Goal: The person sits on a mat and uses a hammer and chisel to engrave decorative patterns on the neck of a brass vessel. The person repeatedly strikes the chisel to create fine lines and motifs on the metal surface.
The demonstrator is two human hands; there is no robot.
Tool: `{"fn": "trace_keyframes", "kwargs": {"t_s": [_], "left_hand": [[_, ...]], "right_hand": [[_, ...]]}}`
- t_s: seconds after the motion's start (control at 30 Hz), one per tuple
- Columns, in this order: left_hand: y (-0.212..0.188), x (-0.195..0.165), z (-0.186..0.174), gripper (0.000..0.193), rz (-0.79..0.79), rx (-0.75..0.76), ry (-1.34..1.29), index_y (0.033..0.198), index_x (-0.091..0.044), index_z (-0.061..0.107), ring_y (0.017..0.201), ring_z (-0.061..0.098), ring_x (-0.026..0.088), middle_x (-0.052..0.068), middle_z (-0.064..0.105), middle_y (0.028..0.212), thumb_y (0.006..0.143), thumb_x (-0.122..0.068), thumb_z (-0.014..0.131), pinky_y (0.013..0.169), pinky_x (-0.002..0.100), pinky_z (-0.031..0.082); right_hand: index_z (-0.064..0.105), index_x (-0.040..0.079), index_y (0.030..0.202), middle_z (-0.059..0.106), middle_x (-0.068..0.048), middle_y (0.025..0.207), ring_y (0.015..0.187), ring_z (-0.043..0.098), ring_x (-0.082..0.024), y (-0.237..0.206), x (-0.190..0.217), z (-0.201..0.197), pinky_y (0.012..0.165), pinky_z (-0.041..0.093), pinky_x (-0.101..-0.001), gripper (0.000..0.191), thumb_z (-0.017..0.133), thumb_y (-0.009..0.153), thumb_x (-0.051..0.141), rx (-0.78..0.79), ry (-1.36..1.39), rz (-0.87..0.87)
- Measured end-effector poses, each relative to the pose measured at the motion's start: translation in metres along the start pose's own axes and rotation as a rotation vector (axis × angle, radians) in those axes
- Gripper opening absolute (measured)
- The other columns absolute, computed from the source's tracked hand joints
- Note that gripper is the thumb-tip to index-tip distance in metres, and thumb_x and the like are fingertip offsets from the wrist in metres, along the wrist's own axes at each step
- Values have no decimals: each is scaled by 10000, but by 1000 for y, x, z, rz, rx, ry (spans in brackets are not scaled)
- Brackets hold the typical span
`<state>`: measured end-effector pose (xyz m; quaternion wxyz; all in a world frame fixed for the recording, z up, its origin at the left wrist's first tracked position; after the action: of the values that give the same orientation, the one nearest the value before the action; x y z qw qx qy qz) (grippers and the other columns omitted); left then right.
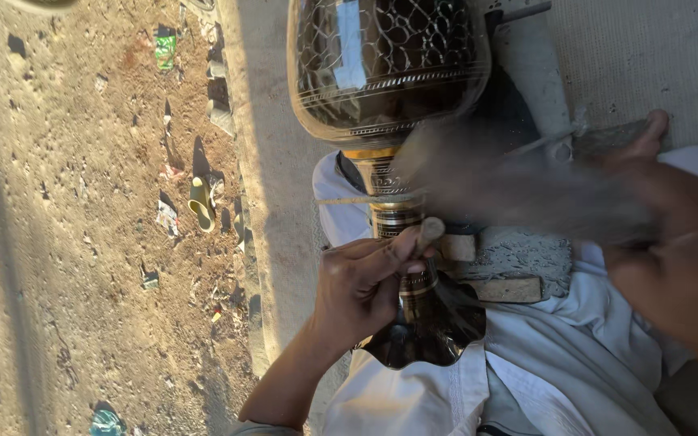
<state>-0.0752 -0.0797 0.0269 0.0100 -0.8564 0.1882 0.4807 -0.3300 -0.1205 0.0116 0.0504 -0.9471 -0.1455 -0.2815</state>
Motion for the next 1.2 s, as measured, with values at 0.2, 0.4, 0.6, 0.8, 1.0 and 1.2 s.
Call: {"fn": "trace_keyframes", "kwargs": {"t_s": [0.2,0.4,0.6,0.8,1.0,1.2], "left_hand": [[-1,20,-5,637,-73,6,-246,1417,-138,634,986,792,167,104,793,1102,882,203,584,899,282,663],[-9,28,-6,730,8,26,-321,1458,-193,588,1050,791,192,115,779,1148,868,232,522,975,292,664],[-12,21,-12,713,51,-23,-247,1470,-220,561,1027,799,172,85,787,1133,899,207,550,944,277,670],[-25,30,-15,511,-74,-172,-232,1364,-129,681,921,795,167,103,806,1038,929,140,689,892,291,658],[-52,83,-34,413,-114,-367,-655,1313,-29,659,1027,751,227,155,759,1070,933,106,747,1037,389,588],[-77,154,-14,517,-310,-470,-978,1411,56,591,944,742,220,154,747,1085,912,79,726,859,341,609]], "right_hand": [[700,-10,1199,756,-170,928,740,747,-242,-1,-3,2,693,588,-369,577,739,629,-91,13,-125,22],[628,-41,1136,730,-214,968,848,744,-263,11,12,-8,755,590,-384,344,676,802,-106,-121,273,-25],[658,45,1270,746,-151,867,774,767,-194,20,16,1,672,582,-325,416,710,859,8,21,230,29],[696,86,1205,781,-142,956,753,764,-251,14,40,-15,704,582,-414,607,764,607,0,-14,-184,-119],[702,104,1228,717,-121,913,710,712,-259,-8,-11,23,629,597,-398,467,830,781,142,251,139,395],[703,119,1194,727,-21,1112,985,713,-164,-53,14,110,837,610,-336,908,987,411,484,455,485,279]]}}
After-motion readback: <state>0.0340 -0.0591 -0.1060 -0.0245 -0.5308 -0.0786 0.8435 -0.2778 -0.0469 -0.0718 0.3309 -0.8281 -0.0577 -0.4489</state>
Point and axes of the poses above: each hand's wrist, its own y-axis towards the middle knuckle, its own z-axis out of the palm, x = y × z, the point moved 9 cm from there along y, towards the middle knuckle
